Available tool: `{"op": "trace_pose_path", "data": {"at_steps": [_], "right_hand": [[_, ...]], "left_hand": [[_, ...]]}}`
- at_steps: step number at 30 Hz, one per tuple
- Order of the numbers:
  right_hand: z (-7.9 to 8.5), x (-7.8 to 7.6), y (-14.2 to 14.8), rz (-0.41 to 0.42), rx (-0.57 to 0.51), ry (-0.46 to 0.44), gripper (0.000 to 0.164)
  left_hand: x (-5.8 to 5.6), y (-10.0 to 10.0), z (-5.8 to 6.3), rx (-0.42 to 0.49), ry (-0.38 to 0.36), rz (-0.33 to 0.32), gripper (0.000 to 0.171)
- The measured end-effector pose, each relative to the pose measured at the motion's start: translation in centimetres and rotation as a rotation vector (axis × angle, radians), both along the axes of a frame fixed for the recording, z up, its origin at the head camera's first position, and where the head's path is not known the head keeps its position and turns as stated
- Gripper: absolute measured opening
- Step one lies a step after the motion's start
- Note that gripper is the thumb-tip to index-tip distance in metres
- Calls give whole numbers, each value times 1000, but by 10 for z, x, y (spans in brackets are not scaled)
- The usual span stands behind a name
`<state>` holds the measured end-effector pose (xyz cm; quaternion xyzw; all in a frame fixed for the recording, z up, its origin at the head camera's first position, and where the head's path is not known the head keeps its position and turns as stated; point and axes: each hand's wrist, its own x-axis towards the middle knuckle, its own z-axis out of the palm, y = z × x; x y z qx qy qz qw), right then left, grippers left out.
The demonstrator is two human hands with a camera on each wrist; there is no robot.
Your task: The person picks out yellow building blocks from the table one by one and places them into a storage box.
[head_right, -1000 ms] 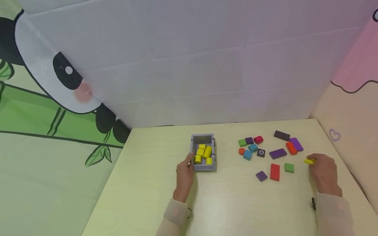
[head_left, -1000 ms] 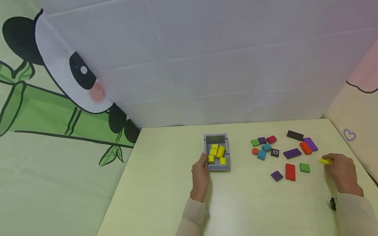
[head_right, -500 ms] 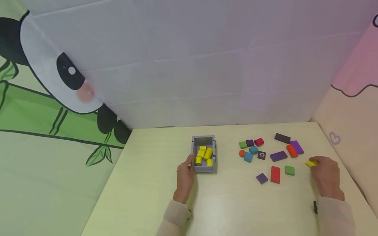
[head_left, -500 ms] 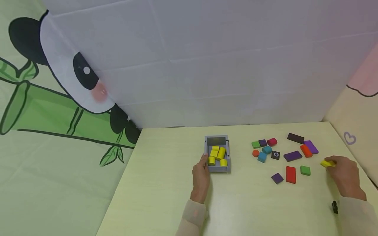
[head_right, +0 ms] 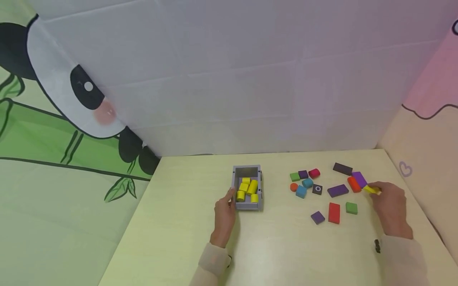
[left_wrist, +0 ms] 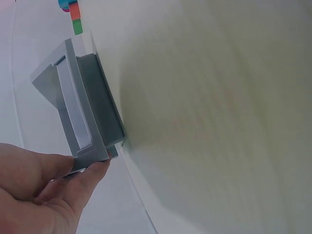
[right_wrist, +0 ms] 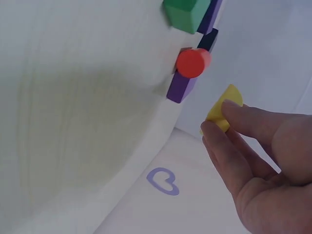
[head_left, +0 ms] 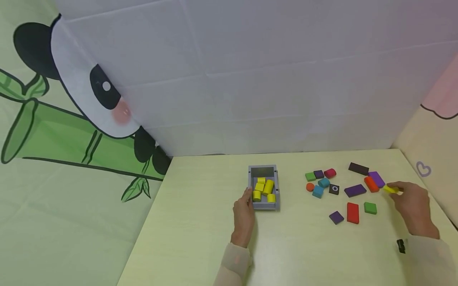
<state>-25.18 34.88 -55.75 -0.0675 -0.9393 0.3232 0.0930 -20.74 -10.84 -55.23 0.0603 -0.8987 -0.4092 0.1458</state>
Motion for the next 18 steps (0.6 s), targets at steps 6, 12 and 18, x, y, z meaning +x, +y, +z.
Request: {"op": "trace_pose_path", "data": {"at_steps": [6,12,18], "right_hand": [[7,-3,-12,5,-6,-1,30],[13,-8,-22,33,-24,-12,31],[22,-15,-35,84,-46,2,31]], "left_hand": [[0,0,0,-10,8,2,46],[0,0,0,11,-8,3,47],[1,1,0,-1,11,0,46]]}}
